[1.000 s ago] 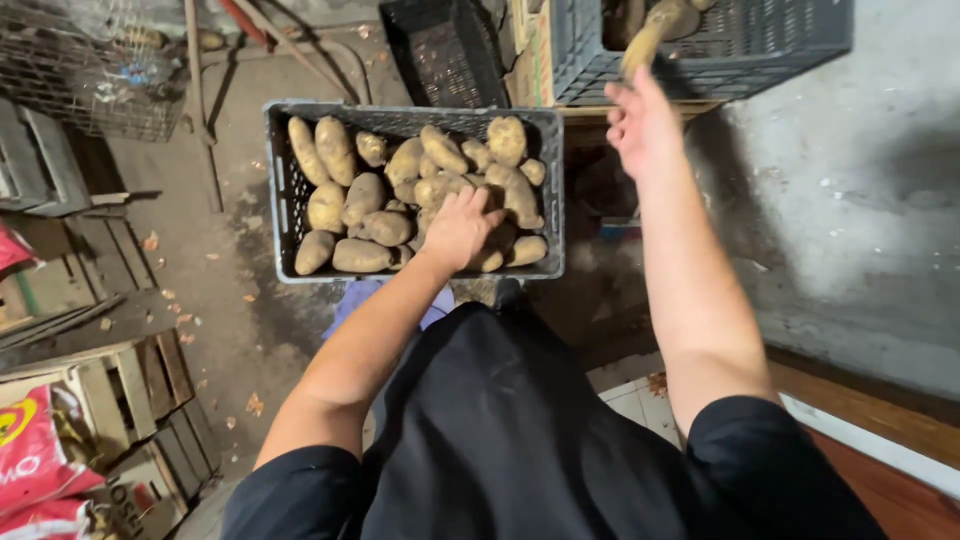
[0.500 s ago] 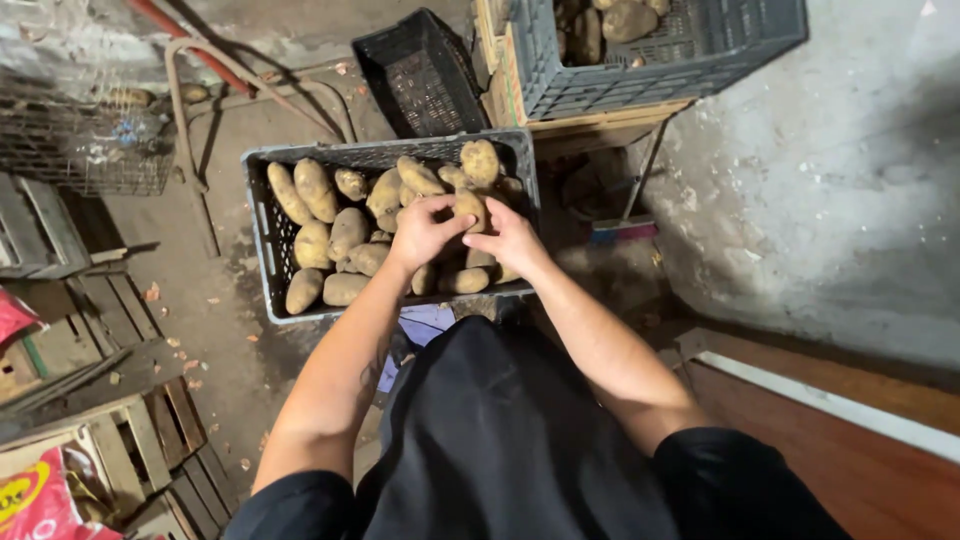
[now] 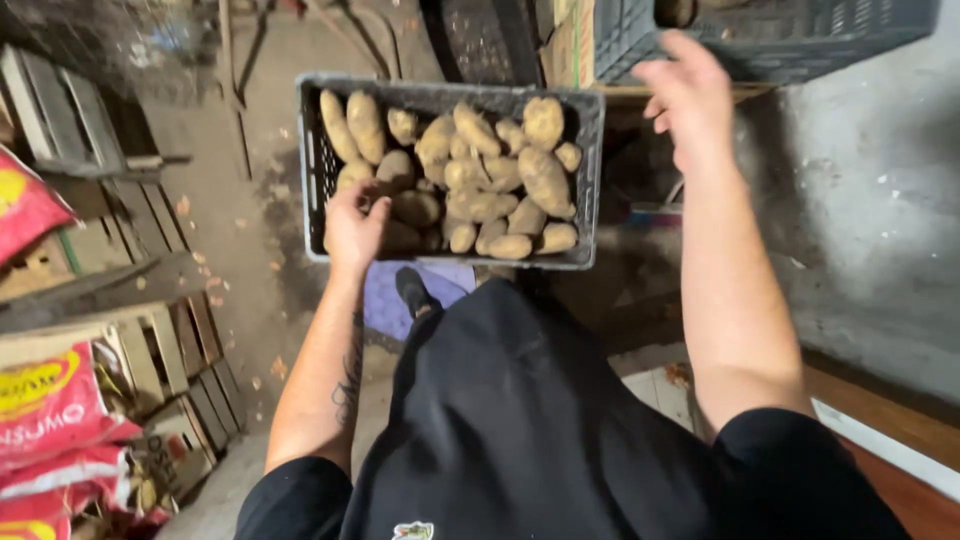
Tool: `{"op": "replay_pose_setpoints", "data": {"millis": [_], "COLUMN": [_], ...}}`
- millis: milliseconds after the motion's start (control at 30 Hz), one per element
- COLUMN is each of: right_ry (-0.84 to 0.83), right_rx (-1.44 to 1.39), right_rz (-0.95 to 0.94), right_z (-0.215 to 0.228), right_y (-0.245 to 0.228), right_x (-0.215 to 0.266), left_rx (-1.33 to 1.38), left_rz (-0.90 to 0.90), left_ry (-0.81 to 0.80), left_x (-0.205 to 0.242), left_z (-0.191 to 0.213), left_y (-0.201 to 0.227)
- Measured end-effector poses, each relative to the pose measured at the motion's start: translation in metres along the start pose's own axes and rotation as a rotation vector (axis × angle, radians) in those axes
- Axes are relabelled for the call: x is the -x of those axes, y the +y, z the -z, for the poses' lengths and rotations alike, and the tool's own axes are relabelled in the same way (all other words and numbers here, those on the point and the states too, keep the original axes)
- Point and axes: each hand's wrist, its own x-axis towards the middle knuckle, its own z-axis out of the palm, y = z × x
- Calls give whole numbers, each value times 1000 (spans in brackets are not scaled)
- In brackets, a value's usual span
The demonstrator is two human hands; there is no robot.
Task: The person sorts potatoes by hand from a lower crate into an upper crate. They repeatedly pick up individual potatoes, inspect them, and place them into the second crate. The process continues until the lower crate is nearly empty.
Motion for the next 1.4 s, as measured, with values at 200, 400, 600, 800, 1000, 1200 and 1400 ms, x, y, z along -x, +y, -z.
{"op": "replay_pose_setpoints", "data": {"millis": [200,400,600,800,1000,1200,1400], "right_ry": [-253,-288,-140,-247,-239,-195,11], "right_rx": [948,1144,712,870,931,885,317], "right_rz": [79,-149,-327,-169,-123,-263,-369], "right_z": [-93,-123,-91,-101,-115,-119,-92], "right_y": [106,129,140,65,66,88,196], "right_x": [48,49,34,90,71,36,-28], "left_rx": [-98,-291,-537,-653,-716,-727,-743], "left_rz": [-55,-149,-281,-240,-251,-237,-230], "left_ry": [45,-79,-246,-345,-465,-442,-512], "left_x": [30,40,15,8,2,0,8], "left_z": [12,-8,-80,-119,-115,-112,-104], "left_y": [-3,18,17,39,66,50,78]}}
